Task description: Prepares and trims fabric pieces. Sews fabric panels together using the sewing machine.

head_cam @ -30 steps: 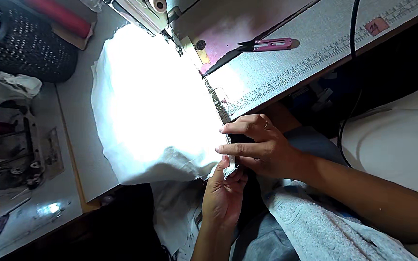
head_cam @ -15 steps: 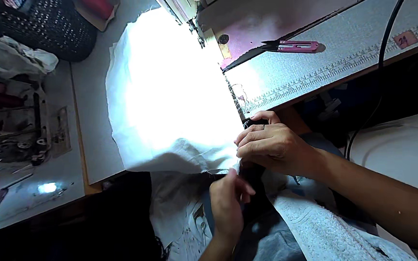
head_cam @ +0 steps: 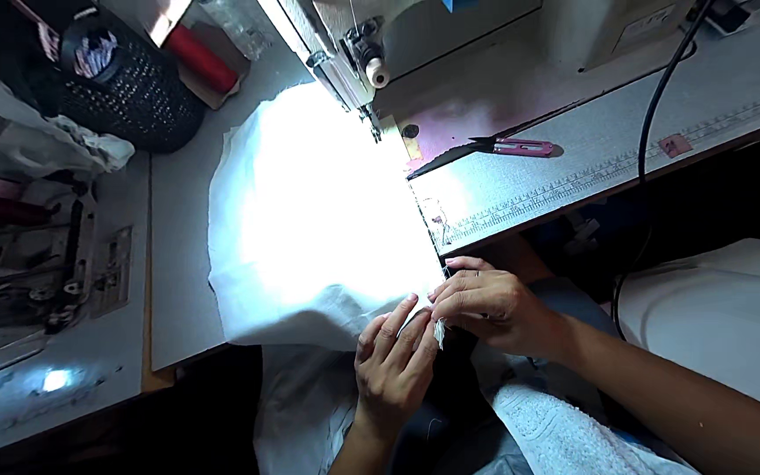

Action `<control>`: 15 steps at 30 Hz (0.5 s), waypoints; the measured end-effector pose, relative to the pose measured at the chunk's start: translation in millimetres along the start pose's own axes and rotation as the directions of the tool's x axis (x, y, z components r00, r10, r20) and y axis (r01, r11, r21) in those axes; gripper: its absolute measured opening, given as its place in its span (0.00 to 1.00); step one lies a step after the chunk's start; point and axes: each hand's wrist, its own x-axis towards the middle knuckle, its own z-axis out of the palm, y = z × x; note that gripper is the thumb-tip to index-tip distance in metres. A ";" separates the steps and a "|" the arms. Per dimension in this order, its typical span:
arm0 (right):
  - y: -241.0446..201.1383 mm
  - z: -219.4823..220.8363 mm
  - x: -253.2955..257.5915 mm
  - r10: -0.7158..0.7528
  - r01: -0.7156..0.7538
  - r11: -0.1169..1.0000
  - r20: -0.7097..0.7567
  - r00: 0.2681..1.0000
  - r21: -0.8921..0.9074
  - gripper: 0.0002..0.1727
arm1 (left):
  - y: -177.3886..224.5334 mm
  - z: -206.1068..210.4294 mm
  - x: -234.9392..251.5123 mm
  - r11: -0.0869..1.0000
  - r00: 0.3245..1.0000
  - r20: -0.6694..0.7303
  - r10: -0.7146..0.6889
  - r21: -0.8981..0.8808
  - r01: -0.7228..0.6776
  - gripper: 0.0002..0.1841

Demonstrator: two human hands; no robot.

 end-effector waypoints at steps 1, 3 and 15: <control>0.6 -0.2 -1.3 -0.014 0.014 1.000 0.011 1.000 -0.025 0.10 | -2.0 -1.5 0.8 0.999 0.999 0.032 0.030 0.010 -0.030 0.09; 0.8 0.5 -2.6 -0.066 0.068 0.994 0.028 0.997 -0.090 0.11 | -4.8 -5.9 3.1 0.997 0.994 0.092 0.065 0.026 -0.068 0.10; -4.9 7.3 19.5 0.003 0.009 0.992 -0.099 0.995 0.126 0.09 | -21.8 -32.1 21.8 0.865 0.955 0.129 -0.266 -0.405 0.295 0.06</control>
